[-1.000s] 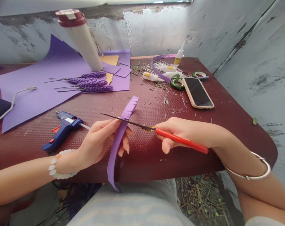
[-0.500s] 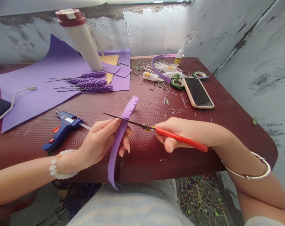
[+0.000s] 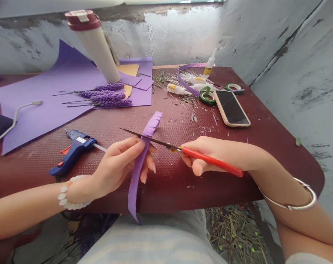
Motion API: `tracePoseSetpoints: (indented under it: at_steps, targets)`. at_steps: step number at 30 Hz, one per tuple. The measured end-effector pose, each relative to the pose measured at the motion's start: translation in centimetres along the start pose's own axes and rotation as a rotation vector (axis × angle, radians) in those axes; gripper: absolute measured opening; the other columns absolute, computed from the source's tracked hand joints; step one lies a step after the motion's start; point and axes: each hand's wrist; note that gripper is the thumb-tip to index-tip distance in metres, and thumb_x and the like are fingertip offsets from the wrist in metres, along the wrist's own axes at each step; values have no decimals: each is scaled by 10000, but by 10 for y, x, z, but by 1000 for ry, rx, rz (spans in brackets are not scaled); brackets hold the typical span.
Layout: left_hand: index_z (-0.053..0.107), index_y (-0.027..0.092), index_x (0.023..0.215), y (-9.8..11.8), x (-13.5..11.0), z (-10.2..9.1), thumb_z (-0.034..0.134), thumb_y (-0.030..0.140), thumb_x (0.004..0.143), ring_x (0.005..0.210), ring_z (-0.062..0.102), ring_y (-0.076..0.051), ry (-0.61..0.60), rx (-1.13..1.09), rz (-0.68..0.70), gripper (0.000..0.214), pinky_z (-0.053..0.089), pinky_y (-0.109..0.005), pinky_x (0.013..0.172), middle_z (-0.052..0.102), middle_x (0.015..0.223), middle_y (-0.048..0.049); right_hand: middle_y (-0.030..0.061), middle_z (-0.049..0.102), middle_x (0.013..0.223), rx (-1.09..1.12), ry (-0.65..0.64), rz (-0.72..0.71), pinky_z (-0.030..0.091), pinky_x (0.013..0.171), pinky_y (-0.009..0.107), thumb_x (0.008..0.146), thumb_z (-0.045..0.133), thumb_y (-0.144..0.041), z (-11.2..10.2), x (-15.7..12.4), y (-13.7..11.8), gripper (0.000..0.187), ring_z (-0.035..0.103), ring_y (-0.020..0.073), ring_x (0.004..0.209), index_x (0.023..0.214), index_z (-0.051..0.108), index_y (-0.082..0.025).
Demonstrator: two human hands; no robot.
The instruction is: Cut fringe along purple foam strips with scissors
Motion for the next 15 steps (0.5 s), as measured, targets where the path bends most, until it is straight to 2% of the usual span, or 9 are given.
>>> tracePoseSetpoints:
  at_steps: [4, 5, 7, 9, 10, 12, 15]
  targets:
    - [838, 157, 1030, -1, -2, 1, 984, 575, 1074, 559, 762, -126, -4, 17, 12, 444, 586, -205, 557, 901, 814, -39, -21, 626, 804, -26, -5, 22, 366, 583, 389, 769, 722, -1222, 0, -3, 3, 950, 462, 213, 687, 917, 660, -285]
    - [830, 158, 1028, 0, -3, 2, 981, 583, 1074, 559, 761, -128, -2, 32, 17, 453, 582, -205, 552, 899, 810, -41, -20, 643, 814, -44, 2, 49, 385, 595, 393, 824, 776, -1144, 1, -4, 2, 870, 491, 222, 691, 940, 673, -288]
    - [814, 163, 1029, 0, -5, 4, 974, 600, 1073, 559, 754, -135, 17, 66, 23, 467, 573, -212, 541, 895, 805, -45, -19, 690, 833, -89, 32, 134, 426, 622, 405, 926, 888, -863, 4, -6, -2, 603, 572, 246, 706, 986, 694, -295]
    - [797, 173, 1028, 0, -6, 5, 962, 616, 1074, 552, 740, -144, 51, 97, 24, 475, 566, -227, 533, 886, 797, -45, -20, 741, 838, -123, 86, 220, 461, 649, 417, 893, 965, -582, 7, -6, -9, 409, 665, 278, 735, 1010, 691, -302]
    - [789, 179, 1026, 1, -6, 6, 956, 621, 1075, 548, 734, -146, 72, 109, 26, 475, 567, -235, 534, 881, 792, -41, -21, 758, 831, -139, 114, 237, 475, 661, 423, 845, 991, -500, 8, -6, -13, 402, 703, 296, 753, 1022, 686, -305]
    - [753, 193, 976, 1, -5, 7, 949, 616, 1078, 544, 723, -143, 113, 130, 40, 477, 572, -243, 550, 861, 772, -28, -7, 797, 861, -182, 140, 246, 511, 701, 439, 784, 1017, -462, 9, -6, -17, 454, 758, 334, 808, 1046, 681, -306]
    - [699, 207, 906, 1, 1, 6, 959, 562, 1076, 544, 714, -123, 146, 133, 72, 472, 572, -228, 580, 817, 736, 4, 47, 834, 984, -272, 187, 224, 539, 741, 456, 810, 1000, -624, 2, -9, -8, 505, 775, 366, 880, 1034, 683, -301]
Point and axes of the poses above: each hand's wrist, its own x-axis towards the middle knuckle, its own z-axis out of the palm, y = z × x
